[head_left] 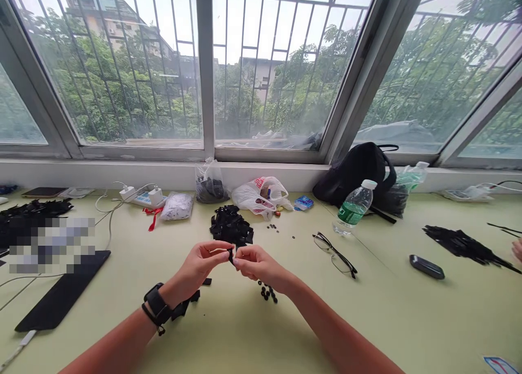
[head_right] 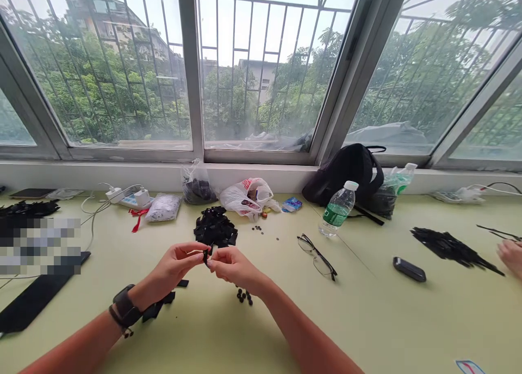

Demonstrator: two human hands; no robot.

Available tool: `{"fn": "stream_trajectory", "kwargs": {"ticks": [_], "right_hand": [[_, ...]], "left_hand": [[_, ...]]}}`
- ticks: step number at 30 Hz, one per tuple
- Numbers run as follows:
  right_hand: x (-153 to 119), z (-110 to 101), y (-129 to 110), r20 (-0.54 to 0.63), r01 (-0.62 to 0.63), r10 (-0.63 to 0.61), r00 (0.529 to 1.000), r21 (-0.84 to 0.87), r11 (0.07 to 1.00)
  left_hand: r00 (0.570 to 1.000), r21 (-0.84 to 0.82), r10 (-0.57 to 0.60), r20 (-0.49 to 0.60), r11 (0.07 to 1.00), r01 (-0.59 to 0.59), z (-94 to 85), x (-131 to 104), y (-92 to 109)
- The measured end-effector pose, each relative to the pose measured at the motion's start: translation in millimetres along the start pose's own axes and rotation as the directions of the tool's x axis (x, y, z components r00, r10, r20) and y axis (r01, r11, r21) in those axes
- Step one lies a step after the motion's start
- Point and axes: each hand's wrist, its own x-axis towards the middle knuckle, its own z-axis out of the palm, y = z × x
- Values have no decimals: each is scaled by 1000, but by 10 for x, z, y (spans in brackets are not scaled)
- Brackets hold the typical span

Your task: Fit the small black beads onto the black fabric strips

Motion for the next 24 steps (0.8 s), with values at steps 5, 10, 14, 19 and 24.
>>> {"fn": "stream_trajectory", "kwargs": {"ticks": [5,10,14,19,24], "right_hand": [[13,-168,-2,-46,-8,7,999,-32,999],[-29,-543,34,-155,-38,4,988,-214,976],[-77,-732,109,14,-71,83,996,-380,922],[-56,-762,212,61,-80,125,990,-482,873],[-34,-742,260,18,-98,123,992,-489,867]], "left_hand": [[991,28,70,-112,997,-68,-27,36,-75],[981,58,114,-158,993,-106,-21,46,-70],[984,71,81,-158,995,-70,-10,48,-75],[973,59,76,-218,996,-64,7,41,-66],[971,47,63,-232,997,-54,-2,37,-63]]}}
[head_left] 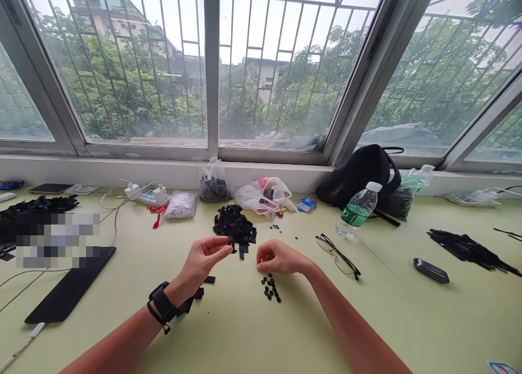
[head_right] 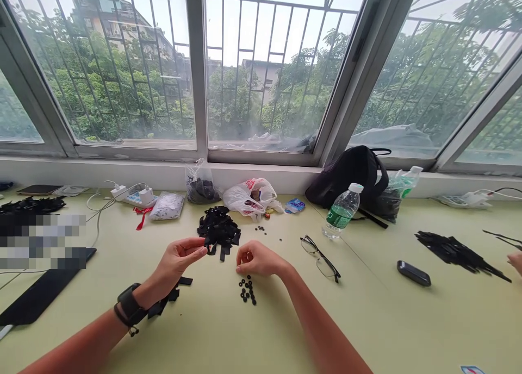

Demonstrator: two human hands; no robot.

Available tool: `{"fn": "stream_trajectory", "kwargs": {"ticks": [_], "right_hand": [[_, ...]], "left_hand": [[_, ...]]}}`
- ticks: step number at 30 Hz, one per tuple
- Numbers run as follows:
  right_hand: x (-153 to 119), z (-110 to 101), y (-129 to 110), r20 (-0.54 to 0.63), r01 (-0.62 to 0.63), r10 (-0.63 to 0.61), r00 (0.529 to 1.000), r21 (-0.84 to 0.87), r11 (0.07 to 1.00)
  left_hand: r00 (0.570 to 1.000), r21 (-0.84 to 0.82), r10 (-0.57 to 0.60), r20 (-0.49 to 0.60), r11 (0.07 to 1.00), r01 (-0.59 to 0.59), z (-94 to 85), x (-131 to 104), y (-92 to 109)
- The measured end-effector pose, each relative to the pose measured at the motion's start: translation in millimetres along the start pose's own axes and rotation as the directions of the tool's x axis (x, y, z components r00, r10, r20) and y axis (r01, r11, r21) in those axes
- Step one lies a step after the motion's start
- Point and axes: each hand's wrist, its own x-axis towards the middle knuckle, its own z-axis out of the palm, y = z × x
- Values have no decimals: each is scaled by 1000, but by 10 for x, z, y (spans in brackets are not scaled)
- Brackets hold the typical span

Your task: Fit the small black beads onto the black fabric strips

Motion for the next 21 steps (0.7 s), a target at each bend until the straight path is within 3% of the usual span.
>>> {"fn": "stream_trajectory", "kwargs": {"ticks": [8,13,18,21], "right_hand": [[-10,39,-30,-26,22,-24,999,-73,997],[-21,72,-32,-17,17,-18,1000,-56,998],[-7,174,-194,-39,110,-107,994,85,990],[28,286,-325,-124,171,-148,981,206,964]], "left_hand": [[996,94,55,73,994,-62,43,-35,71],[994,101,51,101,993,-62,52,-32,-20],[988,97,57,145,993,-71,56,-37,-147],[979,106,78,186,989,-99,77,-59,-169]]}}
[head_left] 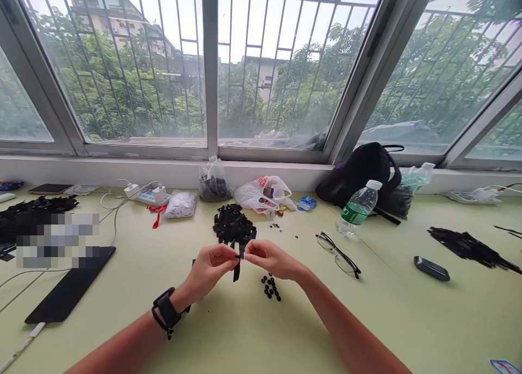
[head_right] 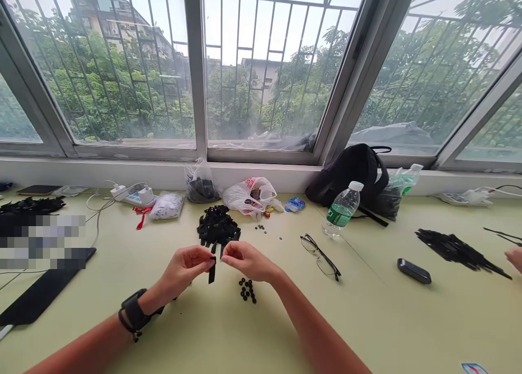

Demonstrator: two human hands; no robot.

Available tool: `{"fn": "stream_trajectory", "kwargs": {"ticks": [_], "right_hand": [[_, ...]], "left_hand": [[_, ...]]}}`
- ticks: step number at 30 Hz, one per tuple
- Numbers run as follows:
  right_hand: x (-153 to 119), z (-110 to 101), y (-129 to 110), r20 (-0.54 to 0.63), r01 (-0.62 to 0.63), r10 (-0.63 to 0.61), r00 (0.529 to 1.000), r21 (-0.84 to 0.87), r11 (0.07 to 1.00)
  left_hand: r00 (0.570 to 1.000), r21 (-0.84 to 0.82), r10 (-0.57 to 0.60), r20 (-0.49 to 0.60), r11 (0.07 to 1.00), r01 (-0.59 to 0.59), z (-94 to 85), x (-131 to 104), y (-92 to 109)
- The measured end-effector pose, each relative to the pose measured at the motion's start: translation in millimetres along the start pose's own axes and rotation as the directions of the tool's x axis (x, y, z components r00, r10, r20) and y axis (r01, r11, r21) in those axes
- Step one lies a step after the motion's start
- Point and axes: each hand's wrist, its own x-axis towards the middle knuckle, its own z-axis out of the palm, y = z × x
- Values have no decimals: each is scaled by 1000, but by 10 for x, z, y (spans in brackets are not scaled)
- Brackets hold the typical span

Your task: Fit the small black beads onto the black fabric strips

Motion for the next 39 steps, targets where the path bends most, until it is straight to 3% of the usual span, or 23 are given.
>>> {"fn": "stream_trajectory", "kwargs": {"ticks": [5,9,16,24,39], "right_hand": [[77,248,-45,-118,87,-59,991,243,966],[113,331,-23,-129,118,-76,989,358,926],[96,306,-50,-143,121,-75,987,345,931],[69,315,-106,-112,122,-87,990,356,927],[76,329,-115,-115,159,-123,986,404,901]], "left_hand": [[996,-20,69,61,997,-68,50,-26,12],[990,-24,104,95,995,-102,77,-41,28],[973,129,228,18,965,-229,54,-54,-43],[942,396,336,15,863,-314,41,-91,-45],[869,478,495,-4,764,-433,63,-110,33]]}}
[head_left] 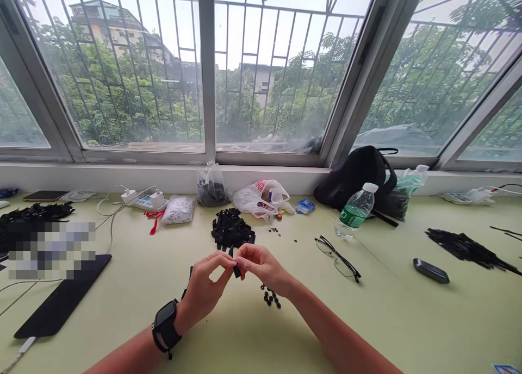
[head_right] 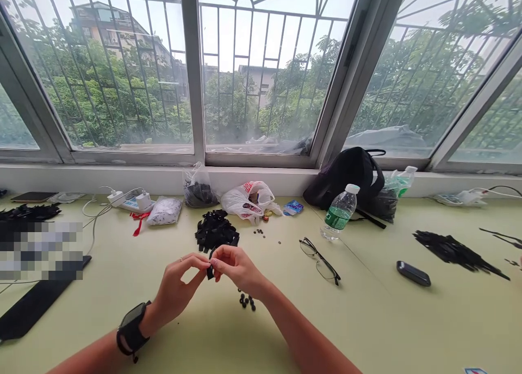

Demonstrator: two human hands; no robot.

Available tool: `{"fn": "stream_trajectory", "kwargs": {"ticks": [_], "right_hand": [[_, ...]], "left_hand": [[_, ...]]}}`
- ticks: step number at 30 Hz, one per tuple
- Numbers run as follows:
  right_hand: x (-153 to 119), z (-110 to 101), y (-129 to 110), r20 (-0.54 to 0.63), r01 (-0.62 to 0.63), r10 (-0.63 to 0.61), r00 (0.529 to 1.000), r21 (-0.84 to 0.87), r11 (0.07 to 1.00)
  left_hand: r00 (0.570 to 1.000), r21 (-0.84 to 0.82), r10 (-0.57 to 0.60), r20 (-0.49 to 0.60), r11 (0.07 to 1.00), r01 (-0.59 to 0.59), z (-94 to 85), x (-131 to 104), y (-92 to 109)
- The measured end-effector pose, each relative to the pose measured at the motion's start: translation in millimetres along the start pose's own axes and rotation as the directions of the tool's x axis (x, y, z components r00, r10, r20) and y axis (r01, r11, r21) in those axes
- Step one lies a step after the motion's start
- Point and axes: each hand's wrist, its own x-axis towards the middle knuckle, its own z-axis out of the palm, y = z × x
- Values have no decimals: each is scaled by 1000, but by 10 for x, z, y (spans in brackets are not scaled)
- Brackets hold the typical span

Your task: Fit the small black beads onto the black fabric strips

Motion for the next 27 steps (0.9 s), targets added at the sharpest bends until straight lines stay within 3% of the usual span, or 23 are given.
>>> {"fn": "stream_trajectory", "kwargs": {"ticks": [27], "right_hand": [[-13,-32,-21,-29,-17,18,999,40,999]], "left_hand": [[995,170,-83,60,983,72,-15,-20,-74]]}}
